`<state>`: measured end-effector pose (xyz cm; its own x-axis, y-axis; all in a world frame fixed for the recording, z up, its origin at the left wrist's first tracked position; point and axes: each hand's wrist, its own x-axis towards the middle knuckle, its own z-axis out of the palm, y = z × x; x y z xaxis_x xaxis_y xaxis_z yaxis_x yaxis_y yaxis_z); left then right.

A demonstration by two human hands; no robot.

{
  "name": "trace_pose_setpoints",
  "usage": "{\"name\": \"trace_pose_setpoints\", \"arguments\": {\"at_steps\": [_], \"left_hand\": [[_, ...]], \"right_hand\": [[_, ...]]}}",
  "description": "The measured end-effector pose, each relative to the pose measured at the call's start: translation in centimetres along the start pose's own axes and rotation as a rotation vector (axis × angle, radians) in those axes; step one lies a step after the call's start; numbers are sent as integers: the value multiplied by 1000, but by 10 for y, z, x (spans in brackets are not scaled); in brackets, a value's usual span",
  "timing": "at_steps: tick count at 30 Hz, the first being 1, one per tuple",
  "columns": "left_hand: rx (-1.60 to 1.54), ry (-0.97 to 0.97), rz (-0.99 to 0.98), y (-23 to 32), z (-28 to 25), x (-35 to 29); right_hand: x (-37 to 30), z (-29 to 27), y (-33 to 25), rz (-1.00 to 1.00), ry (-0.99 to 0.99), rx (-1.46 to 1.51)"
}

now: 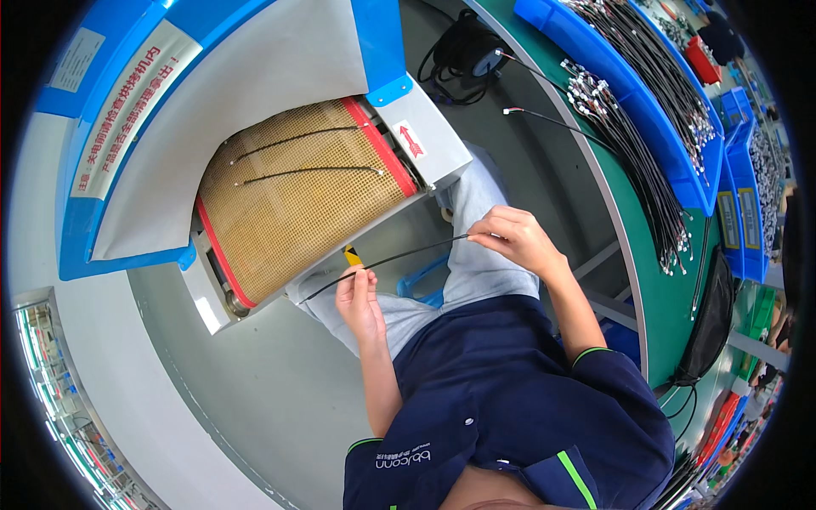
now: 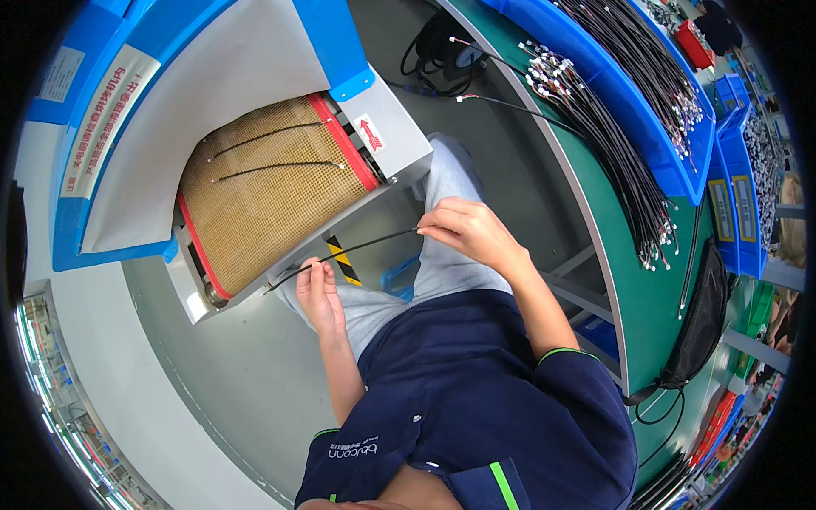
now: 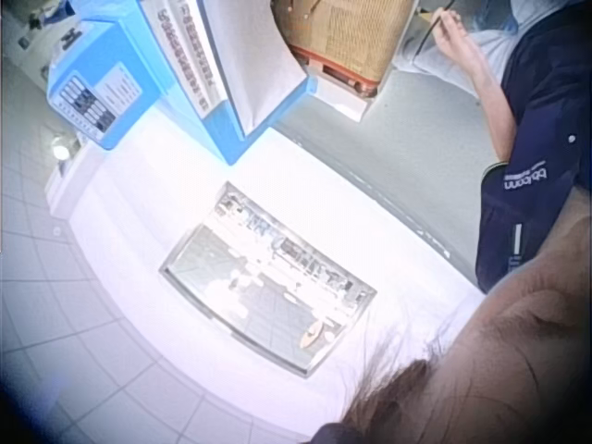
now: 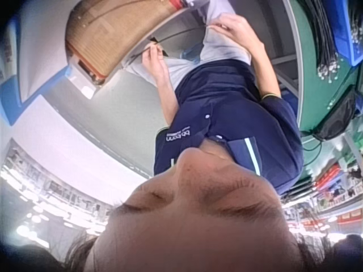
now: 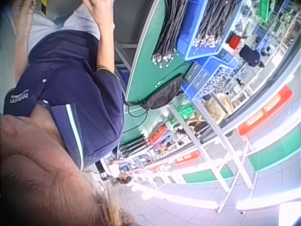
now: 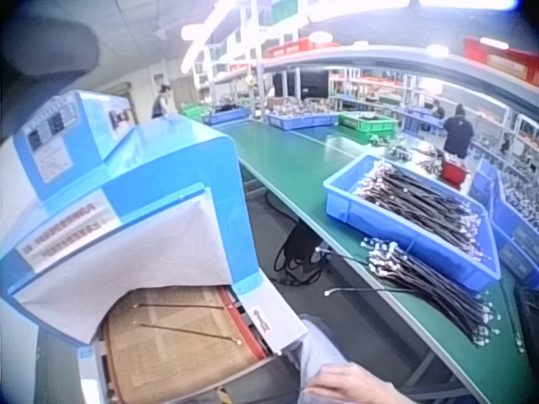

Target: Manually assemble and check electrical components at a factory workstation.

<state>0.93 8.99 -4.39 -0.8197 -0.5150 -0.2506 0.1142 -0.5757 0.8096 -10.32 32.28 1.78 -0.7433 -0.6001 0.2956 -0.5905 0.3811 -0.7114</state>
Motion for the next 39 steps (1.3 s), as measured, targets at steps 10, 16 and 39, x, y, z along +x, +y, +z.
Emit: {"name": "trace_pose_setpoints", "arguments": {"at_steps": [10, 16, 39], "left_hand": [[-11, 37, 1, -1, -2, 3], [-25, 23, 10, -2, -6, 5], [762, -939, 1141, 192, 203, -82]], "right_hand": [[15, -3, -10, -39, 33, -142], [26, 23, -13, -103, 1, -143], [103, 128, 31, -58, 264, -233]]}}
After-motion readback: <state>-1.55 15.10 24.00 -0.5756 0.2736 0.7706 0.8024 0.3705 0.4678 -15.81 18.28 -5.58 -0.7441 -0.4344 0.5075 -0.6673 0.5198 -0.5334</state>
